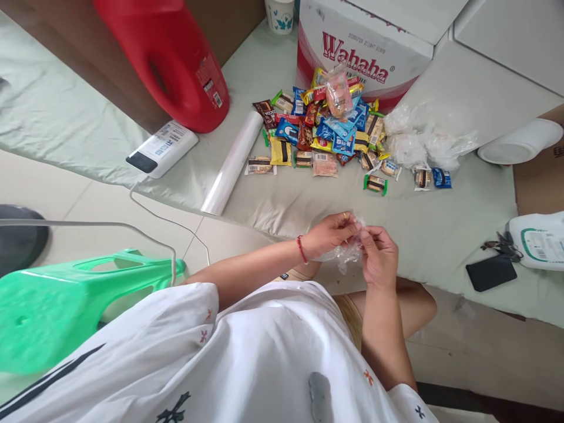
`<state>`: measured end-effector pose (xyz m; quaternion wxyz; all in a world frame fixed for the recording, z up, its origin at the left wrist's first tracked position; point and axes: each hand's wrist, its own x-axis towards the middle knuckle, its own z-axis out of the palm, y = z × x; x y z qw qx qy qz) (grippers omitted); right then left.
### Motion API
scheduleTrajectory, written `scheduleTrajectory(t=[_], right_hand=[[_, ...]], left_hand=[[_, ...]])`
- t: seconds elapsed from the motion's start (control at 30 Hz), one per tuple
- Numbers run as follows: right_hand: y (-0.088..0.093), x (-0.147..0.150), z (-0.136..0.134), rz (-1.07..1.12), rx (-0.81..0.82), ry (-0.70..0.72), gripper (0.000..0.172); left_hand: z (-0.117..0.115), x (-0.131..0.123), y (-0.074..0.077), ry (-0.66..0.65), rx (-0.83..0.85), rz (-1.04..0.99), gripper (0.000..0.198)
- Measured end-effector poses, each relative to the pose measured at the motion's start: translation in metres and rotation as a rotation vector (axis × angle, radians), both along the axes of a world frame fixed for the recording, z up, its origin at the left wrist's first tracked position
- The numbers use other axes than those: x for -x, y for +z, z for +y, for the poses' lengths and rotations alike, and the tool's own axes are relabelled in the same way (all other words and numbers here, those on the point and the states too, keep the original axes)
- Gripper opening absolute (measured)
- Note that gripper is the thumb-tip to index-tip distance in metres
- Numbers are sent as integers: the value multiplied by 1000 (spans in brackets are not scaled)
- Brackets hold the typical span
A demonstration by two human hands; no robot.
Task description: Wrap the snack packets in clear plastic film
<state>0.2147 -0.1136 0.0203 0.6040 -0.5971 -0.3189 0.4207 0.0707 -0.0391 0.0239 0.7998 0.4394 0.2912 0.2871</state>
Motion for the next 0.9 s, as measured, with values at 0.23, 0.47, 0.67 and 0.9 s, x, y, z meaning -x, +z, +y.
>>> scheduleTrajectory(t=[0.23, 0.47, 0.67, 0.9], right_hand=[[4, -20, -2, 99, -20, -134, 34], [7, -2, 1, -185, 49, 67, 40], [13, -4, 12, -174, -21, -85, 35], [8, -56, 2, -3, 33, -280, 46]], left_hand=[[13, 12, -11, 112, -34, -28, 55], [8, 13, -14, 122, -214, 175, 45], [13, 20, -7, 117, -168, 105, 39], [37, 53, -8, 241, 104, -82, 37]])
